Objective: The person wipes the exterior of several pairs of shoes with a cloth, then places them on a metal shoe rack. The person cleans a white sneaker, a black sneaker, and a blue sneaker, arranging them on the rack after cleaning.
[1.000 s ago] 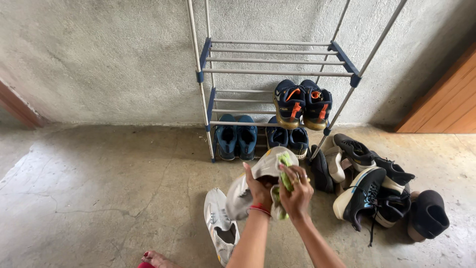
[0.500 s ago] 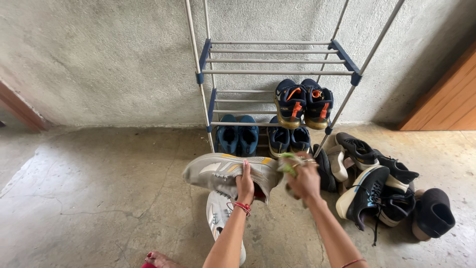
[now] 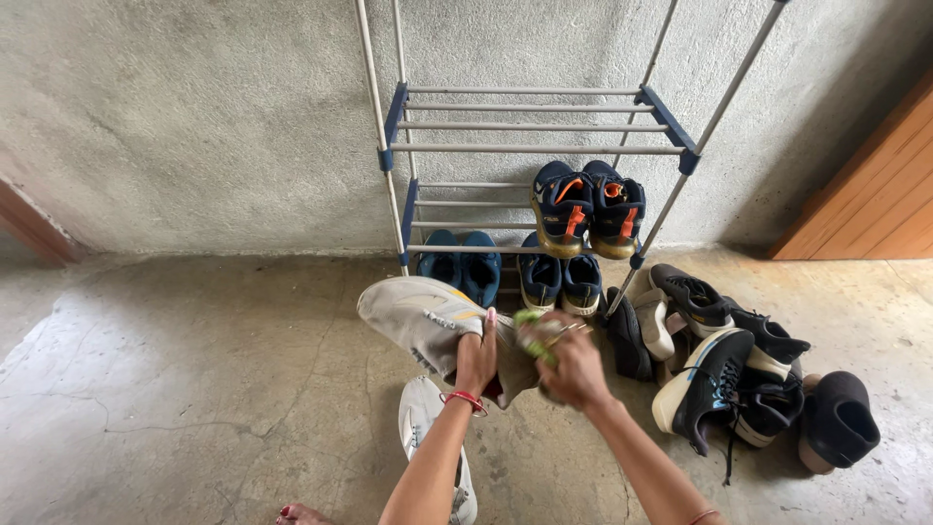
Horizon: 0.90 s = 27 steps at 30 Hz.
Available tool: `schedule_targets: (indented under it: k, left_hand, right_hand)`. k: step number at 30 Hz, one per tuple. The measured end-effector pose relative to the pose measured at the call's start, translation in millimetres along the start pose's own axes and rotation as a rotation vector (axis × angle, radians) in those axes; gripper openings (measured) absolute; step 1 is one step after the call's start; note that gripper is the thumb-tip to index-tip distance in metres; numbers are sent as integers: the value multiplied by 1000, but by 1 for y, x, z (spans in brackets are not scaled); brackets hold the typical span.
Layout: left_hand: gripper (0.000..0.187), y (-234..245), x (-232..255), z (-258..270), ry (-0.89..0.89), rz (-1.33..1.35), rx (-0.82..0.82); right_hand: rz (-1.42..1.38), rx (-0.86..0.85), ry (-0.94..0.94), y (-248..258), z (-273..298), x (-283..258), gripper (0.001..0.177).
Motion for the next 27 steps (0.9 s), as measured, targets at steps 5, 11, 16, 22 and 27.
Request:
schedule_targets:
  k: [5, 11, 16, 22, 27]
  left_hand:
    - [65, -1, 7, -3, -140, -80, -8]
    - [65, -17, 5, -13, -3, -174, -9]
    - [70, -18, 1, -7, -27, -75, -67]
    - [70, -10, 15, 6, -94, -30, -135]
    - [76, -6, 9, 7, -87, -70, -232]
  right_hand:
    - [146, -22, -288, -3, 5, 17, 35]
    - [-291, -253, -531, 4, 7, -39, 61]
    - [-8, -408, -481, 10, 4, -68, 109]
    - [11, -226, -562, -7, 8, -97, 122]
    - [60, -211, -627, -9, -4, -92, 109]
Point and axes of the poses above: each hand's wrist, its own z-axis away from the middle knuckle, its own y-axis out of the back of the hand, x = y × z, the point moved 1 cm from there along -z, towards the middle knuckle, and after that the axes turned 15 degrees about -x, right-handed, at the moved point
